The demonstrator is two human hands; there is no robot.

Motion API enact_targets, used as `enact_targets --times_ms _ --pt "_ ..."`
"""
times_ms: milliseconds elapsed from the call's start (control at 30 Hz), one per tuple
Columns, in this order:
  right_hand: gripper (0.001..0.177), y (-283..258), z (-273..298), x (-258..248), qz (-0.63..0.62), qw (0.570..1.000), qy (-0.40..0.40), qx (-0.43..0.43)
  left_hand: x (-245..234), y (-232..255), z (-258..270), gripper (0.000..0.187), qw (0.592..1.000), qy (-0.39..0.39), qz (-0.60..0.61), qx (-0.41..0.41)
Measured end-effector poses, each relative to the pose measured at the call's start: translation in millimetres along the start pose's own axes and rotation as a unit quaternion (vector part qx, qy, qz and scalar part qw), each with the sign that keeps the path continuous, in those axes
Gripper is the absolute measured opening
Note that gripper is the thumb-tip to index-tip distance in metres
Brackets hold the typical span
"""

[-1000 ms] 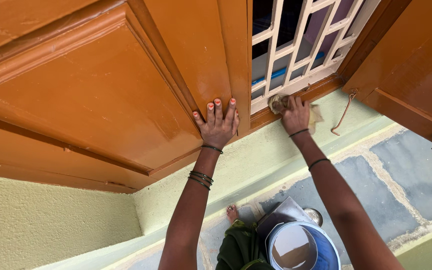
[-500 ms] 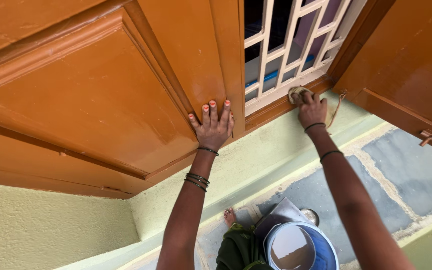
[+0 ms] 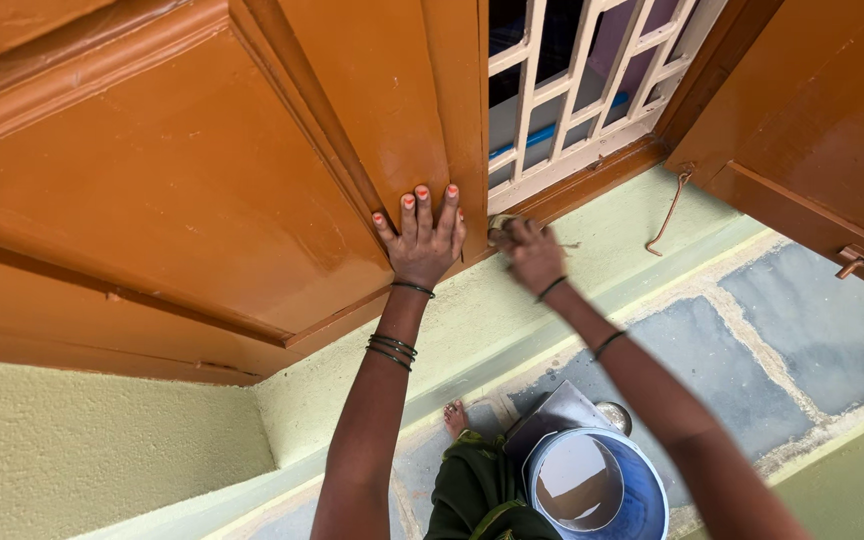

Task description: The person carries a bucket of water to a balcony, places it on a stool, and then uses a wet cloth to wipe the wooden window frame and its metal grille. The person repeatedly wrings the cloth in the bucket and wipes different sections of the frame.

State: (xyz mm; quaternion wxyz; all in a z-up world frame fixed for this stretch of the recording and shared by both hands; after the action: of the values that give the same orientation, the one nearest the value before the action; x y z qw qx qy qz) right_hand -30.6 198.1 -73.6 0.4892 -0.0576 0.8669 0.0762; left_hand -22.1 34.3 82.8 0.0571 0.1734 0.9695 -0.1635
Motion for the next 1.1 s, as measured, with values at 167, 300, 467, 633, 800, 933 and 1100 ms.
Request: enact_targets --times_ms 167,300,467,633,800,933,1100 --pt "0.013 74 -3 6 0.075 0.990 -0.099 0.063 -3 2 0 0.065 1.000 -0.003 0.000 0.003" --pt "0.012 31 -9 2 0.164 0.984 -0.061 0.036 -1 2 2 0.065 1.000 -0.005 -0.003 0.004" --pt "0.061 8 1 -10 -0.103 0.987 -0.086 0.091 3 1 2 0.067 1.000 -0.008 -0.004 0.011" --pt "0.049 47 0 -20 -0.011 0.991 0.011 0.130 2 0 -1 0.067 1.000 -0.012 -0.002 0.013" --pt "0.066 20 30 3 -0.221 0.893 0.165 0.356 -1 0 -1 0.066 1.000 -0.006 -0.003 0.000" --pt "0.079 -59 32 5 -0.189 0.914 0.159 0.321 -1 0 1 0.065 1.000 -0.012 0.008 -0.008" --pt "0.076 -68 33 -9 -0.294 0.897 0.114 0.310 -2 -1 -1 0.065 1.000 -0.009 0.013 -0.008"
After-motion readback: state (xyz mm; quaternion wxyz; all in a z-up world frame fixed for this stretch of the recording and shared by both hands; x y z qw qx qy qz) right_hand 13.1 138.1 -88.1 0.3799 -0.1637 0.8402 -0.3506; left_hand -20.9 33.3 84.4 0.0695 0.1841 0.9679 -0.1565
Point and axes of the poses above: each hand's wrist, its own z-axis away from the middle knuckle, its own x-axis out of the palm, y = z × x, the point moved 9 cm from there along -z, towards the middle knuckle, and after that the axes turned 12 degrees about y, right-handed, at the moved point
